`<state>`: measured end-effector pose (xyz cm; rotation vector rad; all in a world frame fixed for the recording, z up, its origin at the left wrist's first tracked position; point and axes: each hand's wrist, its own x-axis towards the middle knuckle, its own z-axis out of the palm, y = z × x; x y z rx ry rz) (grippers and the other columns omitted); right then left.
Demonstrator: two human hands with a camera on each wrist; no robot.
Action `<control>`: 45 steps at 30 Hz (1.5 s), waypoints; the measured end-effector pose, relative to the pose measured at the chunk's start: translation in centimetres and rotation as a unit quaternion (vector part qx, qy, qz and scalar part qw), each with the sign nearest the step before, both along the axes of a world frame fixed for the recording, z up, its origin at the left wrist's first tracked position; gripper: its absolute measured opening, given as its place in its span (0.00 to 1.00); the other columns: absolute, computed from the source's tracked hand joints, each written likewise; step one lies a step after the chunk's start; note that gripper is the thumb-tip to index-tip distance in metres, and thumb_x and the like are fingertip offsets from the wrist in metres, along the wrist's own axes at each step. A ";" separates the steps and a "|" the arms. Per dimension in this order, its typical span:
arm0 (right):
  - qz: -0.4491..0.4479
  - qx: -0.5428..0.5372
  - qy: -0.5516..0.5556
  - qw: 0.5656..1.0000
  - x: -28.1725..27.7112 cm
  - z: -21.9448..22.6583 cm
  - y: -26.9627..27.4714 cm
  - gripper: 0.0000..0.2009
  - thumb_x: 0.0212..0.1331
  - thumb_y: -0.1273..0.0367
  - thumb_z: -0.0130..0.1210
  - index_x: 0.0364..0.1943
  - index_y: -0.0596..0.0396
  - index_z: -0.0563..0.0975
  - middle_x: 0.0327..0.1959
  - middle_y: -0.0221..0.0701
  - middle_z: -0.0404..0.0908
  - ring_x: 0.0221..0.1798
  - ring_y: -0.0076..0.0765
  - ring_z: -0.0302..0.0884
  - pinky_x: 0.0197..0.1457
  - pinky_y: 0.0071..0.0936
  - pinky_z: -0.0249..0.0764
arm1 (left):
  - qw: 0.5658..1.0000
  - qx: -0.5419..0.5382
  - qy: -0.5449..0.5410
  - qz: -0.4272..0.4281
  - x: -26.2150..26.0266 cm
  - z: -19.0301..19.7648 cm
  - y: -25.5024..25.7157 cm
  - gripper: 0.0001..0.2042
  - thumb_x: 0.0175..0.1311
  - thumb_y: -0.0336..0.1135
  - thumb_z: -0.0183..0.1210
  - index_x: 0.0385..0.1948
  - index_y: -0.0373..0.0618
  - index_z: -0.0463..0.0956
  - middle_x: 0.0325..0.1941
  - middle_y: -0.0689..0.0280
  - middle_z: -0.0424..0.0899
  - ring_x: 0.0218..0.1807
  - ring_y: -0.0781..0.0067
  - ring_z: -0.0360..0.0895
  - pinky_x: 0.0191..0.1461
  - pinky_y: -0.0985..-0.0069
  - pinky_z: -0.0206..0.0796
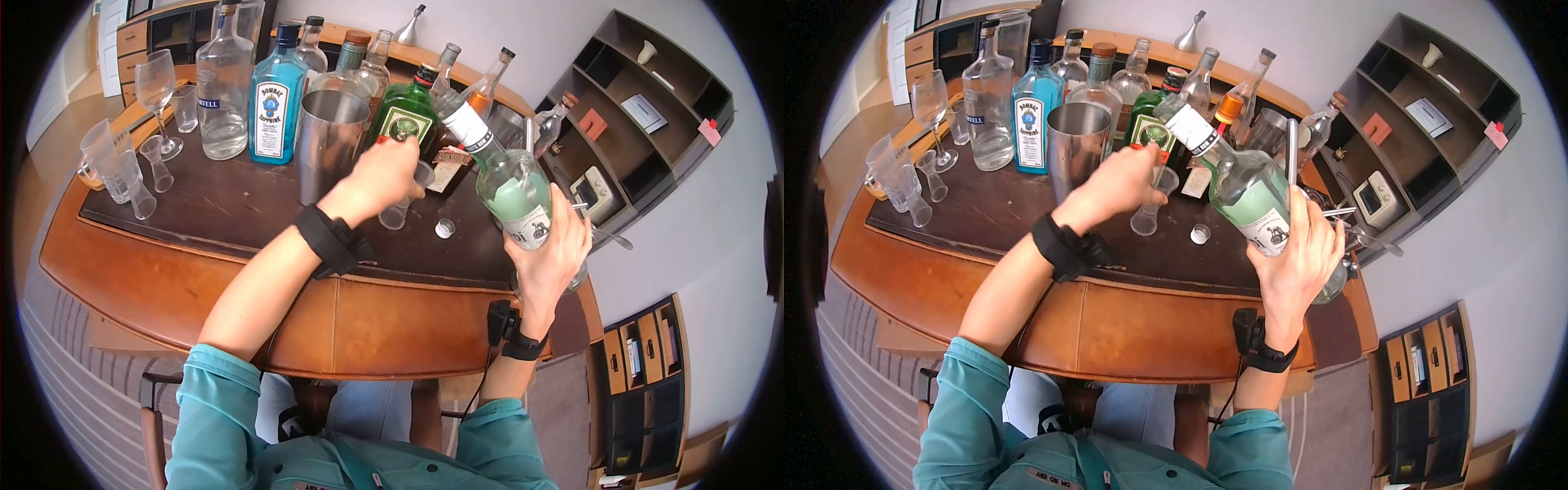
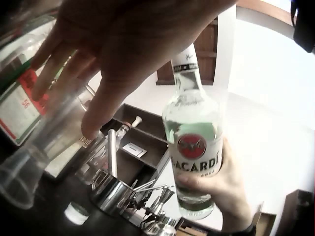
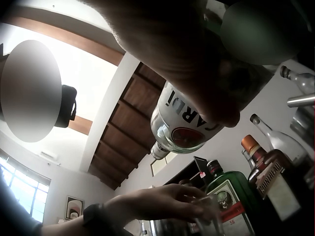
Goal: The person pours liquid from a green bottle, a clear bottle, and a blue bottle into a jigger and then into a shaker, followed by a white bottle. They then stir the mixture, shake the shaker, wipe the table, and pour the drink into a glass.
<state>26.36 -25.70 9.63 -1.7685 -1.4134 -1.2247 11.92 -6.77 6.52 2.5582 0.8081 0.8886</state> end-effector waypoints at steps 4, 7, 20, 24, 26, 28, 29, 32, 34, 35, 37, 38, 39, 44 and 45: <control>-0.031 0.003 -0.009 0.999 0.4 0.2 -0.4 0.41 0.17 0.75 0.66 0.52 0.42 0.70 0.47 0.27 0.72 0.51 0.34 0.68 0.64 0.46 0.51 | 0.995 -0.085 -0.033 -0.040 -2.0 2.7 0.8 0.22 0.36 0.35 0.68 0.34 0.34 0.71 0.26 0.56 0.80 0.34 0.63 0.79 0.39 0.72 0.68; -0.040 0.002 -0.026 0.999 1.1 0.2 -0.6 0.41 0.17 0.75 0.66 0.51 0.42 0.71 0.47 0.26 0.72 0.51 0.34 0.68 0.64 0.46 0.51 | 0.986 -0.150 -0.051 -0.054 -3.2 3.9 0.8 0.22 0.37 0.33 0.68 0.35 0.33 0.70 0.28 0.56 0.80 0.34 0.66 0.78 0.37 0.74 0.67; -0.085 -0.050 -0.065 0.993 1.8 -0.1 -0.6 0.42 0.13 0.76 0.68 0.49 0.33 0.72 0.50 0.22 0.71 0.54 0.33 0.65 0.67 0.50 0.45 | 0.992 -0.078 0.049 -0.086 -3.5 3.4 0.7 0.27 0.32 0.29 0.68 0.41 0.37 0.70 0.33 0.58 0.79 0.38 0.60 0.76 0.40 0.70 0.67; -0.095 -0.052 -0.073 0.992 1.6 -0.2 -0.5 0.42 0.14 0.75 0.69 0.49 0.30 0.72 0.50 0.21 0.71 0.55 0.33 0.64 0.67 0.51 0.44 | 0.989 -0.084 0.084 -0.084 -3.2 3.2 0.8 0.27 0.32 0.29 0.67 0.42 0.37 0.70 0.34 0.57 0.79 0.38 0.61 0.76 0.40 0.70 0.67; -0.094 -0.051 -0.074 0.992 1.5 -0.3 -0.3 0.42 0.15 0.75 0.69 0.49 0.29 0.72 0.50 0.21 0.71 0.55 0.33 0.64 0.67 0.51 0.44 | 0.989 -0.078 0.089 -0.086 -3.3 3.4 0.6 0.27 0.32 0.29 0.67 0.42 0.37 0.70 0.34 0.57 0.79 0.38 0.61 0.76 0.41 0.70 0.67; -0.088 -0.053 -0.074 0.992 1.5 -0.3 -0.2 0.41 0.15 0.75 0.69 0.48 0.29 0.72 0.50 0.21 0.70 0.55 0.34 0.64 0.67 0.51 0.44 | 0.988 -0.085 0.094 -0.083 -3.5 3.7 0.4 0.28 0.33 0.29 0.67 0.43 0.38 0.70 0.34 0.58 0.79 0.38 0.61 0.76 0.41 0.70 0.67; -0.084 -0.055 -0.075 0.992 1.5 -0.4 -0.1 0.41 0.15 0.75 0.69 0.48 0.29 0.72 0.50 0.20 0.70 0.55 0.34 0.64 0.67 0.51 0.44 | 0.988 -0.087 0.093 -0.082 -3.6 3.8 0.4 0.28 0.33 0.29 0.67 0.43 0.38 0.70 0.34 0.58 0.79 0.38 0.61 0.76 0.41 0.70 0.67; -0.083 -0.064 -0.074 0.992 1.4 -0.2 -0.1 0.41 0.16 0.75 0.69 0.48 0.29 0.72 0.50 0.20 0.70 0.55 0.34 0.64 0.66 0.51 0.44 | 0.986 -0.095 0.115 -0.081 -3.6 4.0 0.4 0.28 0.32 0.28 0.67 0.44 0.38 0.70 0.34 0.58 0.79 0.39 0.61 0.76 0.41 0.70 0.68; -0.083 -0.063 -0.075 0.992 1.2 -0.3 -0.1 0.41 0.16 0.75 0.69 0.48 0.29 0.72 0.51 0.20 0.70 0.56 0.34 0.63 0.66 0.51 0.43 | 0.985 -0.086 0.128 -0.078 -3.6 3.9 0.4 0.29 0.32 0.28 0.67 0.44 0.37 0.70 0.35 0.58 0.79 0.40 0.61 0.76 0.42 0.70 0.68; -0.083 -0.062 -0.076 0.992 1.2 -0.3 -0.1 0.40 0.16 0.75 0.69 0.48 0.29 0.72 0.51 0.20 0.70 0.56 0.35 0.63 0.66 0.51 0.43 | 0.985 -0.086 0.128 -0.078 -3.6 3.9 0.4 0.29 0.32 0.28 0.67 0.44 0.37 0.70 0.35 0.58 0.79 0.40 0.61 0.76 0.42 0.70 0.68; -0.081 -0.060 -0.077 0.992 1.2 -0.3 -0.1 0.40 0.16 0.74 0.69 0.48 0.29 0.72 0.51 0.20 0.70 0.56 0.35 0.63 0.67 0.51 0.43 | 0.984 -0.094 0.132 -0.076 -3.6 3.9 0.5 0.29 0.31 0.28 0.67 0.44 0.37 0.70 0.36 0.58 0.80 0.41 0.60 0.76 0.42 0.70 0.68; -0.079 -0.058 -0.078 0.992 1.2 -0.3 0.0 0.40 0.16 0.74 0.69 0.48 0.29 0.72 0.51 0.20 0.70 0.56 0.35 0.63 0.67 0.51 0.43 | 0.984 -0.094 0.132 -0.075 -3.6 3.9 0.5 0.29 0.31 0.28 0.67 0.44 0.37 0.70 0.36 0.58 0.80 0.41 0.60 0.76 0.42 0.70 0.68; -0.078 -0.058 -0.078 0.992 1.3 -0.3 0.0 0.40 0.16 0.74 0.69 0.48 0.29 0.72 0.51 0.20 0.70 0.56 0.35 0.63 0.67 0.51 0.43 | 0.984 -0.096 0.132 -0.074 -3.6 3.9 0.5 0.28 0.31 0.28 0.67 0.44 0.37 0.70 0.36 0.58 0.80 0.41 0.61 0.77 0.42 0.70 0.68; -0.069 -0.062 -0.069 0.993 1.4 -0.4 0.0 0.41 0.15 0.74 0.69 0.48 0.30 0.72 0.51 0.21 0.70 0.56 0.35 0.63 0.67 0.51 0.42 | 0.984 -0.093 0.130 -0.074 -3.9 4.2 0.5 0.28 0.31 0.28 0.67 0.43 0.38 0.71 0.36 0.58 0.80 0.41 0.61 0.77 0.42 0.70 0.68; -0.069 -0.061 -0.070 0.993 1.5 -0.4 0.0 0.41 0.15 0.74 0.69 0.48 0.30 0.72 0.51 0.21 0.70 0.56 0.35 0.63 0.67 0.51 0.42 | 0.985 -0.092 0.123 -0.076 -4.0 4.3 0.5 0.28 0.32 0.28 0.67 0.43 0.37 0.70 0.35 0.58 0.80 0.40 0.62 0.77 0.42 0.70 0.68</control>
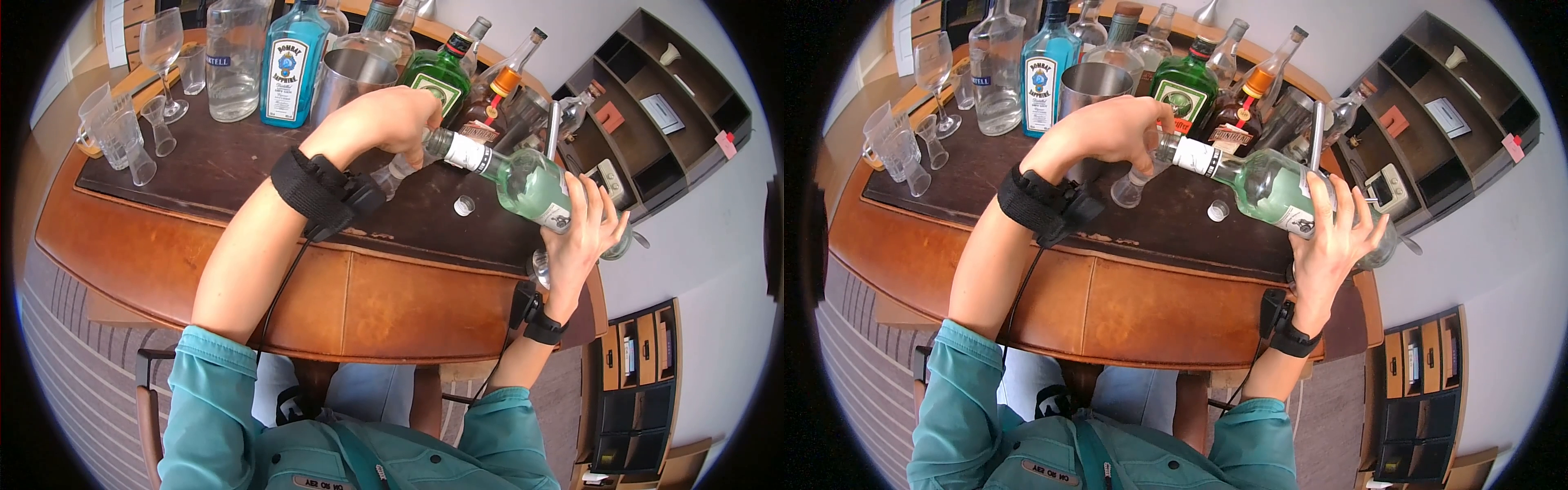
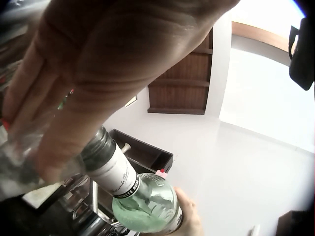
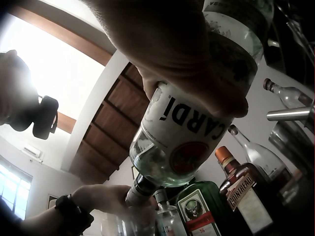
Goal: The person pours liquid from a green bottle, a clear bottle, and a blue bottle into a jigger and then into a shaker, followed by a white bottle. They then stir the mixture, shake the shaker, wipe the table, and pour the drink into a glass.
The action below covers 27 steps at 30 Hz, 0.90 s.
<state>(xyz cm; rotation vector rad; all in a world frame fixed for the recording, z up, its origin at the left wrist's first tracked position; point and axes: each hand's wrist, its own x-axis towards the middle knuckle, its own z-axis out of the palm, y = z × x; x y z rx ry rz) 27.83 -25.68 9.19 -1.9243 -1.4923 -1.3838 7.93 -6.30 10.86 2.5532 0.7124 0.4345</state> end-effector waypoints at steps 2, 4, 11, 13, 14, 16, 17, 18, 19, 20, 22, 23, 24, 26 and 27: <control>0.014 0.008 0.011 1.000 0.1 0.0 0.0 0.41 0.14 0.75 0.69 0.49 0.33 0.72 0.51 0.21 0.70 0.56 0.36 0.63 0.67 0.51 0.42 | 1.000 0.001 -0.007 -0.003 -0.3 0.4 0.0 0.28 0.32 0.28 0.67 0.43 0.36 0.70 0.35 0.59 0.80 0.40 0.63 0.77 0.42 0.71 0.68; 0.021 0.011 0.024 0.999 0.2 0.1 -0.1 0.42 0.14 0.75 0.68 0.49 0.35 0.72 0.51 0.22 0.70 0.56 0.36 0.62 0.67 0.51 0.42 | 0.997 -0.047 -0.042 -0.036 -0.7 1.1 -0.1 0.28 0.34 0.29 0.67 0.43 0.35 0.69 0.34 0.59 0.80 0.39 0.65 0.77 0.42 0.72 0.68; 0.056 0.041 0.046 0.997 0.4 0.3 -0.3 0.42 0.13 0.75 0.67 0.50 0.40 0.70 0.49 0.23 0.71 0.56 0.37 0.63 0.67 0.50 0.41 | 0.988 -0.083 -0.123 -0.052 -1.4 1.9 -0.3 0.25 0.38 0.32 0.66 0.41 0.33 0.68 0.32 0.58 0.80 0.37 0.68 0.76 0.41 0.75 0.66; 0.061 0.051 0.041 0.996 0.4 0.2 -0.3 0.41 0.15 0.74 0.68 0.50 0.41 0.70 0.49 0.23 0.71 0.56 0.37 0.63 0.67 0.49 0.41 | 0.986 -0.077 -0.144 -0.035 -1.3 2.0 -0.5 0.25 0.38 0.32 0.66 0.40 0.33 0.69 0.31 0.58 0.80 0.37 0.68 0.76 0.41 0.75 0.66; 0.067 0.057 0.037 0.995 0.4 0.2 -0.3 0.41 0.16 0.73 0.68 0.50 0.43 0.69 0.49 0.23 0.71 0.57 0.36 0.63 0.67 0.49 0.41 | 0.983 -0.075 -0.167 -0.018 -1.3 2.0 -0.5 0.24 0.39 0.32 0.66 0.40 0.33 0.69 0.30 0.58 0.80 0.36 0.69 0.76 0.41 0.75 0.66; 0.075 0.076 0.038 0.994 0.1 0.4 -0.3 0.40 0.18 0.70 0.69 0.51 0.46 0.68 0.49 0.25 0.71 0.56 0.37 0.63 0.66 0.48 0.42 | 0.984 -0.063 -0.166 -0.024 -0.8 1.6 -0.2 0.24 0.38 0.33 0.66 0.39 0.33 0.69 0.30 0.58 0.81 0.35 0.67 0.77 0.41 0.74 0.66; 0.086 0.088 0.041 0.992 -0.1 0.4 -0.2 0.40 0.19 0.68 0.69 0.51 0.49 0.68 0.49 0.26 0.71 0.55 0.38 0.62 0.66 0.48 0.43 | 0.984 -0.058 -0.165 -0.027 -0.6 1.2 -0.1 0.24 0.38 0.34 0.66 0.39 0.34 0.70 0.29 0.58 0.81 0.35 0.66 0.77 0.40 0.74 0.67; 0.085 0.091 0.040 0.991 -0.2 0.5 -0.2 0.40 0.19 0.68 0.69 0.51 0.49 0.68 0.49 0.26 0.71 0.55 0.38 0.62 0.66 0.48 0.43 | 0.984 -0.055 -0.165 -0.028 -0.3 0.9 -0.1 0.24 0.38 0.34 0.66 0.39 0.34 0.70 0.29 0.58 0.81 0.35 0.66 0.77 0.40 0.74 0.67; 0.097 0.108 0.058 0.988 -0.3 0.6 -0.3 0.40 0.20 0.66 0.69 0.51 0.51 0.67 0.49 0.28 0.71 0.54 0.39 0.63 0.65 0.47 0.43 | 0.992 -0.026 -0.119 -0.013 -0.1 0.7 -0.3 0.24 0.36 0.35 0.67 0.38 0.34 0.70 0.30 0.58 0.81 0.35 0.65 0.77 0.40 0.73 0.67; 0.109 0.125 0.077 0.983 -0.5 0.6 -0.4 0.41 0.20 0.64 0.70 0.51 0.53 0.67 0.48 0.31 0.71 0.52 0.41 0.63 0.64 0.46 0.44 | 0.997 0.003 -0.073 0.002 0.2 0.4 -0.4 0.25 0.35 0.35 0.67 0.38 0.35 0.70 0.30 0.58 0.81 0.35 0.63 0.78 0.40 0.72 0.68; 0.101 0.134 0.102 0.981 -0.9 0.4 -0.6 0.42 0.21 0.63 0.71 0.51 0.56 0.66 0.46 0.36 0.70 0.50 0.41 0.62 0.61 0.43 0.51 | 0.999 0.010 -0.047 0.018 1.0 -0.8 -0.1 0.26 0.33 0.34 0.68 0.39 0.37 0.71 0.32 0.57 0.81 0.38 0.61 0.78 0.41 0.71 0.68; 0.157 0.130 0.177 0.963 -0.4 -0.1 -0.6 0.42 0.22 0.62 0.71 0.51 0.57 0.65 0.45 0.38 0.70 0.50 0.42 0.62 0.58 0.43 0.55 | 0.999 0.008 -0.039 0.013 1.3 -1.3 -0.1 0.26 0.33 0.33 0.67 0.39 0.37 0.70 0.33 0.57 0.80 0.39 0.61 0.78 0.41 0.70 0.68; 0.210 0.125 0.251 0.937 -0.2 -0.3 -0.6 0.42 0.23 0.61 0.71 0.51 0.58 0.64 0.44 0.40 0.70 0.50 0.43 0.62 0.56 0.42 0.59 | 0.999 0.006 -0.031 0.009 1.6 -1.8 0.0 0.26 0.33 0.32 0.67 0.40 0.37 0.70 0.33 0.57 0.80 0.39 0.61 0.77 0.41 0.70 0.68; 0.230 0.099 0.305 0.919 -1.0 -0.3 -0.3 0.41 0.25 0.65 0.72 0.51 0.60 0.63 0.44 0.41 0.70 0.48 0.39 0.67 0.51 0.37 0.67 | 0.999 -0.004 -0.030 0.014 2.2 -2.5 0.2 0.26 0.34 0.32 0.67 0.40 0.37 0.70 0.33 0.56 0.80 0.39 0.60 0.77 0.42 0.70 0.68; 0.336 0.079 0.410 0.844 -1.7 -0.4 0.2 0.39 0.28 0.69 0.71 0.51 0.61 0.62 0.45 0.38 0.69 0.47 0.35 0.68 0.51 0.33 0.67 | 0.999 -0.014 -0.029 0.019 2.5 -2.9 0.3 0.25 0.34 0.31 0.67 0.40 0.37 0.70 0.34 0.56 0.80 0.40 0.60 0.77 0.42 0.70 0.68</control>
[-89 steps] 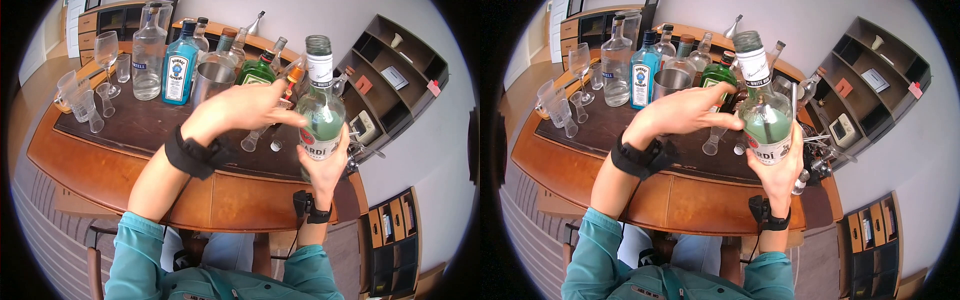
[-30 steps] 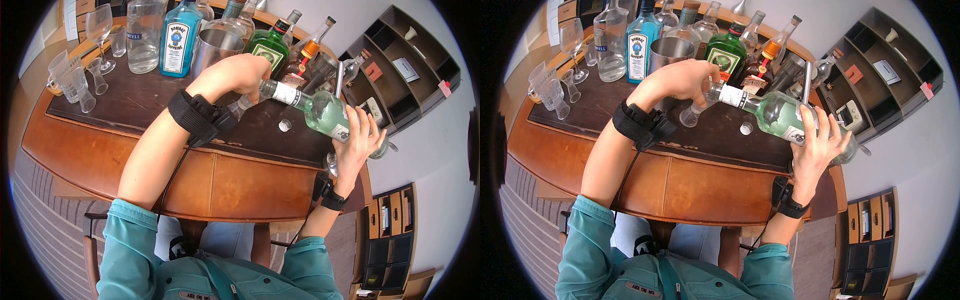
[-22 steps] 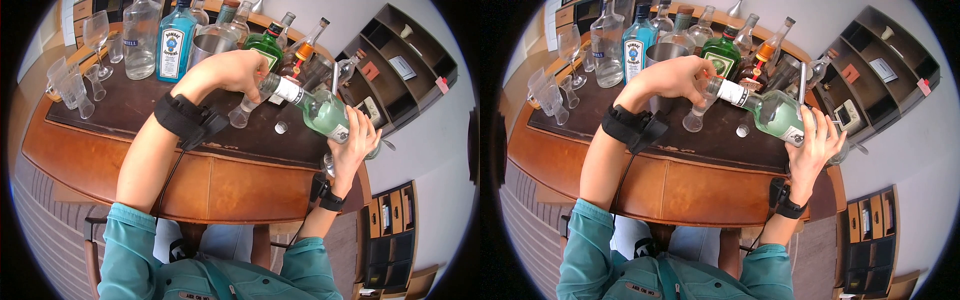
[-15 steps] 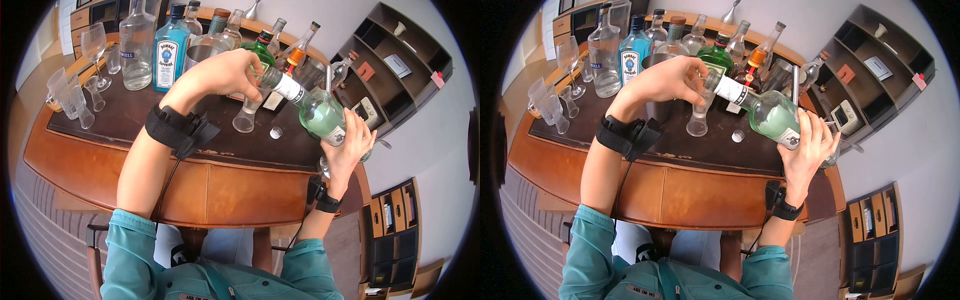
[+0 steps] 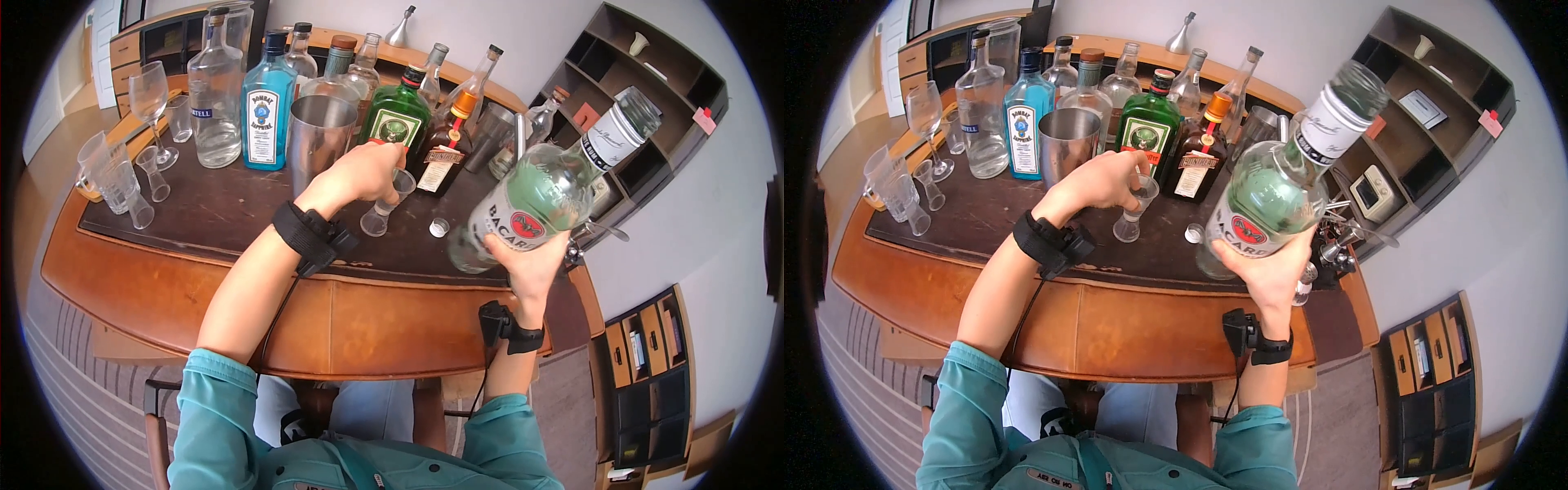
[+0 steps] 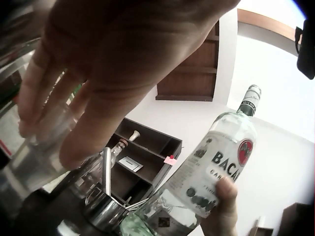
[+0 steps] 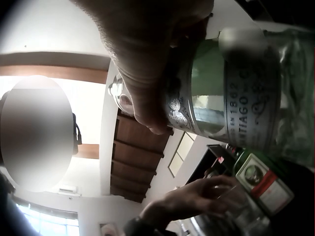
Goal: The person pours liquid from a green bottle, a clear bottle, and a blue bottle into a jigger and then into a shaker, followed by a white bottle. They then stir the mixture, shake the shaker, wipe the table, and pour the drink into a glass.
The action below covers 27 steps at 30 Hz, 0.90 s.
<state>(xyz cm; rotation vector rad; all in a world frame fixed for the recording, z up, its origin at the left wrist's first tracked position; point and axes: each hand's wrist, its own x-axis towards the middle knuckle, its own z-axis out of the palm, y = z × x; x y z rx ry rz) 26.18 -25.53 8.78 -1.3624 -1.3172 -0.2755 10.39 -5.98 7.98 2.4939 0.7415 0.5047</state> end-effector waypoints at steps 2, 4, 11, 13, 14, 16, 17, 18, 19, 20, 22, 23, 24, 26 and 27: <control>0.166 -0.023 0.126 0.978 -0.8 -0.3 0.6 0.37 0.31 0.74 0.69 0.50 0.61 0.60 0.45 0.36 0.69 0.47 0.31 0.70 0.52 0.29 0.68 | 1.000 0.003 -0.008 0.003 0.4 -0.7 0.2 0.25 0.34 0.30 0.66 0.40 0.37 0.69 0.34 0.55 0.80 0.40 0.59 0.77 0.43 0.70 0.68; 0.216 -0.042 0.177 0.959 -0.8 -1.4 1.5 0.37 0.31 0.75 0.69 0.50 0.61 0.60 0.45 0.35 0.70 0.47 0.30 0.70 0.51 0.28 0.69 | 1.000 0.007 -0.017 0.005 0.7 -1.0 0.4 0.25 0.35 0.30 0.66 0.40 0.37 0.69 0.34 0.55 0.80 0.41 0.59 0.77 0.43 0.70 0.68; 0.278 -0.108 0.253 0.921 -2.0 -2.9 3.3 0.39 0.32 0.77 0.68 0.53 0.59 0.56 0.48 0.36 0.67 0.50 0.30 0.69 0.54 0.29 0.68 | 0.999 0.039 -0.011 0.033 1.0 -1.7 0.9 0.27 0.35 0.32 0.66 0.43 0.36 0.69 0.38 0.51 0.79 0.43 0.55 0.76 0.46 0.68 0.67; 0.275 -0.117 0.232 0.926 -2.1 -2.9 3.5 0.40 0.32 0.76 0.69 0.53 0.59 0.56 0.49 0.36 0.67 0.51 0.31 0.68 0.54 0.30 0.68 | 0.998 0.052 -0.013 0.039 0.7 -1.4 0.5 0.28 0.36 0.33 0.66 0.45 0.36 0.69 0.39 0.51 0.79 0.44 0.55 0.76 0.47 0.68 0.67; 0.276 -0.125 0.230 0.925 -2.4 -2.7 3.6 0.41 0.31 0.75 0.70 0.53 0.60 0.55 0.49 0.36 0.66 0.51 0.30 0.67 0.54 0.29 0.68 | 0.996 0.078 -0.014 0.034 0.3 -0.8 -0.2 0.27 0.39 0.34 0.64 0.45 0.36 0.69 0.39 0.50 0.78 0.45 0.54 0.75 0.47 0.67 0.67; 0.273 -0.129 0.225 0.926 -3.1 -2.4 3.6 0.43 0.29 0.76 0.70 0.53 0.60 0.55 0.49 0.36 0.66 0.52 0.30 0.67 0.54 0.29 0.68 | 0.994 0.102 -0.015 0.031 -0.1 0.5 -0.9 0.25 0.43 0.35 0.62 0.46 0.36 0.69 0.39 0.50 0.78 0.45 0.54 0.75 0.47 0.67 0.66; 0.269 -0.130 0.221 0.928 -3.3 -2.4 3.6 0.44 0.27 0.77 0.71 0.54 0.60 0.55 0.48 0.36 0.67 0.52 0.30 0.67 0.54 0.29 0.68 | 0.993 0.101 -0.040 0.043 0.0 1.1 -0.9 0.23 0.47 0.36 0.59 0.46 0.36 0.69 0.41 0.51 0.78 0.46 0.57 0.75 0.48 0.69 0.66; 0.269 -0.131 0.222 0.928 -3.3 -2.5 3.6 0.44 0.27 0.77 0.71 0.54 0.60 0.55 0.48 0.36 0.67 0.52 0.30 0.67 0.54 0.29 0.68 | 0.991 0.099 -0.066 0.054 0.0 1.7 -1.0 0.21 0.51 0.36 0.56 0.47 0.36 0.69 0.42 0.52 0.77 0.46 0.60 0.75 0.48 0.71 0.65; 0.265 -0.123 0.186 0.938 -3.2 -2.7 3.5 0.41 0.34 0.72 0.69 0.55 0.60 0.55 0.50 0.36 0.66 0.54 0.31 0.65 0.56 0.29 0.66 | 0.992 0.099 -0.064 0.055 -0.1 2.5 -1.3 0.21 0.51 0.36 0.56 0.47 0.36 0.69 0.42 0.52 0.77 0.46 0.60 0.75 0.48 0.71 0.65; 0.260 -0.116 0.150 0.947 -2.9 -3.0 3.5 0.39 0.41 0.66 0.67 0.56 0.61 0.55 0.51 0.37 0.66 0.55 0.31 0.64 0.58 0.30 0.64 | 0.987 0.002 -0.156 0.031 -0.3 3.4 -1.7 0.19 0.54 0.37 0.54 0.46 0.36 0.69 0.43 0.54 0.77 0.47 0.65 0.74 0.49 0.73 0.64; 0.303 -0.091 0.209 0.925 -1.6 -3.7 3.9 0.34 0.48 0.58 0.59 0.56 0.61 0.57 0.54 0.37 0.65 0.57 0.32 0.63 0.60 0.32 0.61 | 0.965 -0.096 -0.244 0.008 -0.4 4.6 -2.8 0.18 0.58 0.38 0.52 0.46 0.35 0.69 0.45 0.57 0.77 0.47 0.69 0.73 0.49 0.75 0.63; 0.344 -0.065 0.265 0.898 -1.0 -3.8 4.1 0.32 0.55 0.50 0.51 0.57 0.60 0.59 0.56 0.37 0.65 0.59 0.33 0.61 0.62 0.33 0.57 | 0.943 -0.151 -0.290 -0.066 -0.5 4.9 -3.7 0.19 0.59 0.40 0.51 0.47 0.35 0.69 0.45 0.58 0.76 0.48 0.72 0.72 0.50 0.76 0.63; 0.349 -0.096 0.283 0.888 -0.5 -3.8 3.9 0.34 0.60 0.44 0.35 0.58 0.61 0.59 0.58 0.37 0.62 0.62 0.34 0.58 0.64 0.34 0.52 | 0.910 -0.205 -0.333 -0.140 -0.4 4.9 -4.5 0.20 0.60 0.42 0.51 0.47 0.34 0.68 0.46 0.59 0.75 0.48 0.74 0.71 0.51 0.77 0.62; 0.316 -0.127 0.331 0.880 0.6 -3.1 4.9 0.27 0.63 0.52 0.37 0.55 0.62 0.63 0.55 0.38 0.66 0.58 0.34 0.63 0.59 0.32 0.60 | 0.917 -0.170 -0.320 -0.167 0.0 4.2 -5.6 0.29 0.55 0.47 0.56 0.52 0.34 0.63 0.50 0.55 0.72 0.52 0.68 0.69 0.56 0.74 0.59; 0.253 -0.151 0.278 0.914 1.3 -3.1 5.6 0.24 0.64 0.56 0.38 0.54 0.62 0.64 0.54 0.38 0.68 0.56 0.34 0.65 0.57 0.31 0.62 | 0.935 -0.110 -0.299 -0.155 -0.2 4.3 -6.2 0.32 0.52 0.49 0.59 0.53 0.34 0.61 0.51 0.53 0.71 0.54 0.66 0.68 0.58 0.73 0.58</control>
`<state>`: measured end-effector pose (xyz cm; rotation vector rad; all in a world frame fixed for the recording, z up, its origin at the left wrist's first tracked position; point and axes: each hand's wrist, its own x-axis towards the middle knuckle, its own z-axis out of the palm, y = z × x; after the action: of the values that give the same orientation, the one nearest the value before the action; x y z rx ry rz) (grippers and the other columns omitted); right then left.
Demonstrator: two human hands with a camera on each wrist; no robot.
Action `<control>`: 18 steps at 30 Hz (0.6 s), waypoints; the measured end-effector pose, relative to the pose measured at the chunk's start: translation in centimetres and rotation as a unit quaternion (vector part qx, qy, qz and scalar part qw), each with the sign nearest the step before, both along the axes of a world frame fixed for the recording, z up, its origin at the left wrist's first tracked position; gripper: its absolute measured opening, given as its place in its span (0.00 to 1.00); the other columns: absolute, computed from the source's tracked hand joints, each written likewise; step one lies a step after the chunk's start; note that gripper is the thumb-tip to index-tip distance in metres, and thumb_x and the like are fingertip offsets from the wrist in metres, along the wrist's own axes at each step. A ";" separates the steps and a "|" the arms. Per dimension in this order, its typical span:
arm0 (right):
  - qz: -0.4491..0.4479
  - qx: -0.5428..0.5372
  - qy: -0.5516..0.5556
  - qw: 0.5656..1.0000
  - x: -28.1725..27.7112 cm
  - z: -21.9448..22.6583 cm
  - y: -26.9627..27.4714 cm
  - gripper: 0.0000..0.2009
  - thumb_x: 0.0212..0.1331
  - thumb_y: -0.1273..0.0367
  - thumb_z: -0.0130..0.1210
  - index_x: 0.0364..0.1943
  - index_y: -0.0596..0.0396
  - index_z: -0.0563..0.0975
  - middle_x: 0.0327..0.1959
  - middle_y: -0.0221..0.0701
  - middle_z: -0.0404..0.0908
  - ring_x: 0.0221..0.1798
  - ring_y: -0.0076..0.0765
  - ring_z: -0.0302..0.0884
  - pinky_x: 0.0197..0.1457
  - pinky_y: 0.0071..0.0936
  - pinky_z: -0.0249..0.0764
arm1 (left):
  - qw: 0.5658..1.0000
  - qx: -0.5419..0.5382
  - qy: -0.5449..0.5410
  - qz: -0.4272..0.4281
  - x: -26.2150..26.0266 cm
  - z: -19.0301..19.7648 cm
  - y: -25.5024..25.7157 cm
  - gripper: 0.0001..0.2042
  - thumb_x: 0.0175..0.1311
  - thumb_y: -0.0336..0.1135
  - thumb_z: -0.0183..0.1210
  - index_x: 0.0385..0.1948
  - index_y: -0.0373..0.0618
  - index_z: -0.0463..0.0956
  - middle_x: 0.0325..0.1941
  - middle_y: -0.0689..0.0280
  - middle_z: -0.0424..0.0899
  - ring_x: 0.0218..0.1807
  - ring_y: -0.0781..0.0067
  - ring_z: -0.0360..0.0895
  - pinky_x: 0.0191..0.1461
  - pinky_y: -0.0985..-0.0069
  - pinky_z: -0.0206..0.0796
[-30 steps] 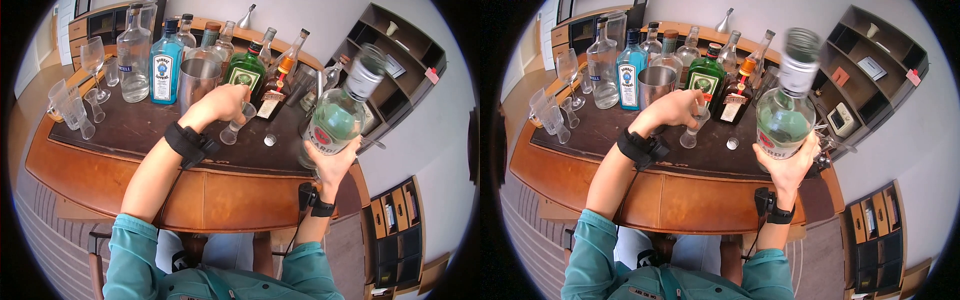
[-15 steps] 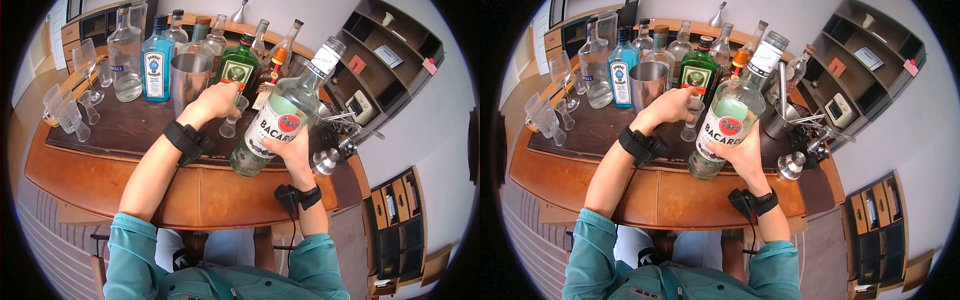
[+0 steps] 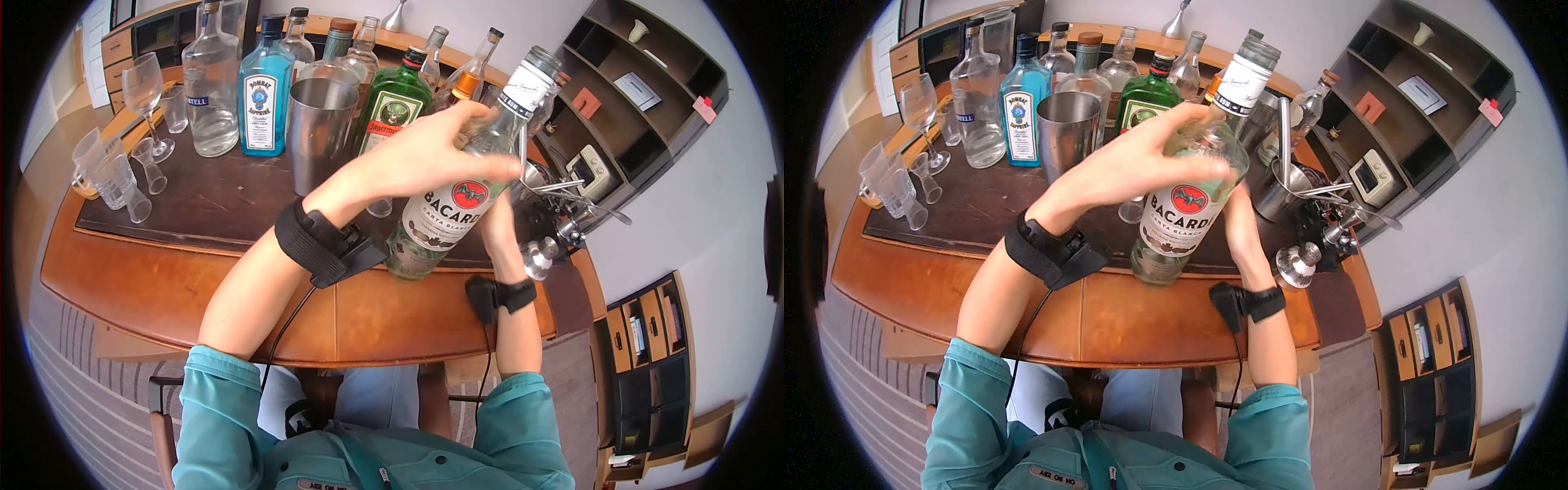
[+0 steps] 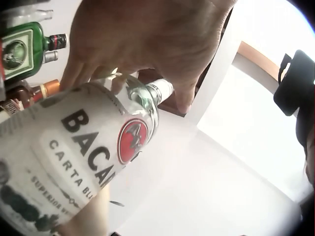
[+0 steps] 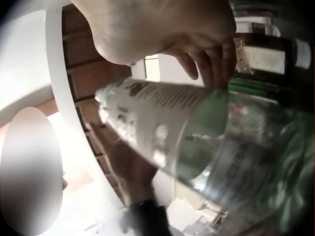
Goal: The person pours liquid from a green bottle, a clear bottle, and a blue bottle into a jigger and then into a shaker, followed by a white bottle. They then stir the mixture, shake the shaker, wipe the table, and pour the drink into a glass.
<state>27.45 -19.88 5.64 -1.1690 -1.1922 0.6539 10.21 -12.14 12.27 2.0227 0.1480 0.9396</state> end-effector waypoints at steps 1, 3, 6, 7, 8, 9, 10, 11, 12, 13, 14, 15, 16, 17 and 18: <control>-0.021 -0.069 -0.191 0.979 0.9 -0.1 0.4 0.17 0.62 0.67 0.43 0.51 0.63 0.67 0.52 0.39 0.70 0.53 0.33 0.67 0.54 0.29 0.66 | 0.999 0.039 -0.013 0.007 0.3 -0.2 0.0 0.37 0.46 0.48 0.64 0.55 0.33 0.59 0.53 0.51 0.69 0.57 0.63 0.66 0.60 0.71 0.57; -0.010 -0.136 -0.338 0.931 1.9 -0.6 0.5 0.18 0.56 0.69 0.48 0.52 0.58 0.68 0.52 0.40 0.72 0.56 0.34 0.68 0.56 0.30 0.64 | 0.999 0.052 -0.009 0.001 0.6 -0.5 0.1 0.37 0.45 0.46 0.65 0.55 0.33 0.59 0.53 0.51 0.69 0.57 0.63 0.66 0.60 0.72 0.57; 0.017 -0.188 -0.389 0.902 2.1 -0.7 0.6 0.19 0.54 0.69 0.51 0.51 0.55 0.69 0.51 0.39 0.73 0.56 0.33 0.68 0.56 0.29 0.64 | 0.998 0.063 0.000 0.005 0.5 -0.5 0.3 0.37 0.44 0.41 0.66 0.55 0.32 0.58 0.53 0.51 0.69 0.57 0.63 0.66 0.60 0.72 0.56; 0.014 -0.208 -0.409 0.888 1.8 -0.6 0.7 0.19 0.53 0.68 0.52 0.51 0.54 0.70 0.51 0.38 0.73 0.55 0.32 0.68 0.56 0.29 0.64 | 0.998 0.062 0.002 0.002 0.6 -0.4 0.3 0.37 0.44 0.41 0.66 0.55 0.32 0.58 0.52 0.51 0.69 0.57 0.63 0.66 0.60 0.72 0.56; 0.013 -0.207 -0.409 0.889 1.5 -0.3 0.7 0.19 0.53 0.68 0.52 0.51 0.54 0.70 0.51 0.38 0.73 0.55 0.32 0.68 0.56 0.29 0.64 | 0.998 0.061 0.005 -0.002 0.6 -0.4 0.3 0.37 0.44 0.41 0.66 0.55 0.32 0.58 0.52 0.51 0.70 0.57 0.63 0.66 0.60 0.72 0.56; 0.019 -0.216 -0.380 0.899 1.2 0.0 0.7 0.19 0.52 0.68 0.52 0.51 0.54 0.70 0.51 0.38 0.73 0.55 0.32 0.68 0.56 0.29 0.64 | 0.998 0.065 0.007 0.001 0.6 -0.4 0.3 0.36 0.44 0.41 0.66 0.55 0.32 0.58 0.52 0.51 0.70 0.56 0.63 0.67 0.60 0.72 0.57; 0.025 -0.226 -0.350 0.909 0.9 0.3 0.6 0.19 0.52 0.69 0.53 0.51 0.54 0.70 0.50 0.38 0.74 0.54 0.32 0.68 0.56 0.30 0.64 | 0.998 0.066 0.008 -0.001 0.5 -0.3 0.2 0.36 0.44 0.41 0.66 0.55 0.32 0.58 0.52 0.51 0.70 0.56 0.63 0.67 0.60 0.72 0.57; 0.023 -0.225 -0.348 0.910 1.2 -0.1 0.7 0.19 0.52 0.69 0.53 0.51 0.54 0.70 0.50 0.38 0.74 0.54 0.32 0.68 0.56 0.30 0.64 | 0.998 0.066 0.014 0.003 0.4 -0.2 0.1 0.36 0.44 0.41 0.66 0.54 0.32 0.58 0.52 0.51 0.70 0.56 0.63 0.67 0.60 0.72 0.57; 0.029 -0.219 -0.320 0.921 2.0 -0.9 1.0 0.19 0.51 0.70 0.53 0.50 0.54 0.70 0.50 0.38 0.74 0.53 0.31 0.69 0.55 0.29 0.65 | 0.998 0.066 0.020 0.007 0.4 -0.1 0.1 0.36 0.44 0.41 0.66 0.54 0.32 0.58 0.52 0.51 0.70 0.56 0.63 0.67 0.60 0.72 0.57; 0.034 -0.212 -0.293 0.932 2.5 -1.3 1.1 0.19 0.51 0.71 0.54 0.50 0.55 0.71 0.50 0.37 0.74 0.52 0.31 0.70 0.54 0.29 0.65 | 0.998 0.066 0.020 0.006 0.4 -0.2 0.1 0.36 0.44 0.41 0.66 0.54 0.32 0.58 0.52 0.51 0.70 0.56 0.63 0.67 0.60 0.72 0.57; 0.033 -0.213 -0.292 0.932 3.2 -1.2 1.0 0.19 0.51 0.71 0.54 0.50 0.55 0.71 0.50 0.37 0.74 0.52 0.31 0.70 0.54 0.29 0.65 | 0.997 0.070 0.013 0.008 0.5 -0.3 0.1 0.36 0.44 0.41 0.66 0.54 0.33 0.58 0.51 0.51 0.70 0.55 0.64 0.67 0.59 0.72 0.57; 0.028 -0.178 -0.325 0.928 4.1 -0.7 0.8 0.19 0.51 0.72 0.53 0.50 0.56 0.71 0.48 0.36 0.75 0.48 0.30 0.72 0.51 0.28 0.67 | 0.997 0.073 0.005 0.010 0.5 -0.3 0.1 0.36 0.44 0.40 0.65 0.54 0.33 0.58 0.50 0.51 0.71 0.55 0.64 0.68 0.59 0.73 0.58; 0.023 -0.144 -0.358 0.922 5.0 -0.2 0.3 0.18 0.51 0.73 0.53 0.49 0.57 0.71 0.47 0.35 0.75 0.45 0.29 0.74 0.48 0.27 0.69 | 0.997 0.071 0.003 0.007 0.4 -0.3 0.0 0.36 0.44 0.40 0.65 0.54 0.33 0.58 0.50 0.51 0.71 0.55 0.64 0.68 0.59 0.73 0.58; 0.011 -0.115 -0.294 0.949 5.2 1.0 -0.5 0.17 0.51 0.75 0.53 0.47 0.59 0.72 0.39 0.31 0.76 0.37 0.26 0.76 0.42 0.23 0.71 | 0.998 0.060 0.012 0.005 0.4 -0.3 -0.1 0.35 0.44 0.40 0.65 0.54 0.33 0.58 0.50 0.51 0.71 0.54 0.65 0.68 0.58 0.73 0.58; -0.012 -0.082 -0.261 0.962 5.7 2.1 -0.9 0.16 0.51 0.75 0.53 0.47 0.60 0.72 0.33 0.29 0.73 0.33 0.24 0.76 0.39 0.20 0.72 | 0.998 0.052 0.019 0.005 0.3 -0.1 -0.1 0.35 0.44 0.39 0.65 0.53 0.33 0.58 0.49 0.52 0.71 0.54 0.66 0.68 0.57 0.73 0.59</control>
<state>33.10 -20.81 7.79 -1.5522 -1.5818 0.4406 10.53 -12.22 12.13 2.1386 0.1323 0.9318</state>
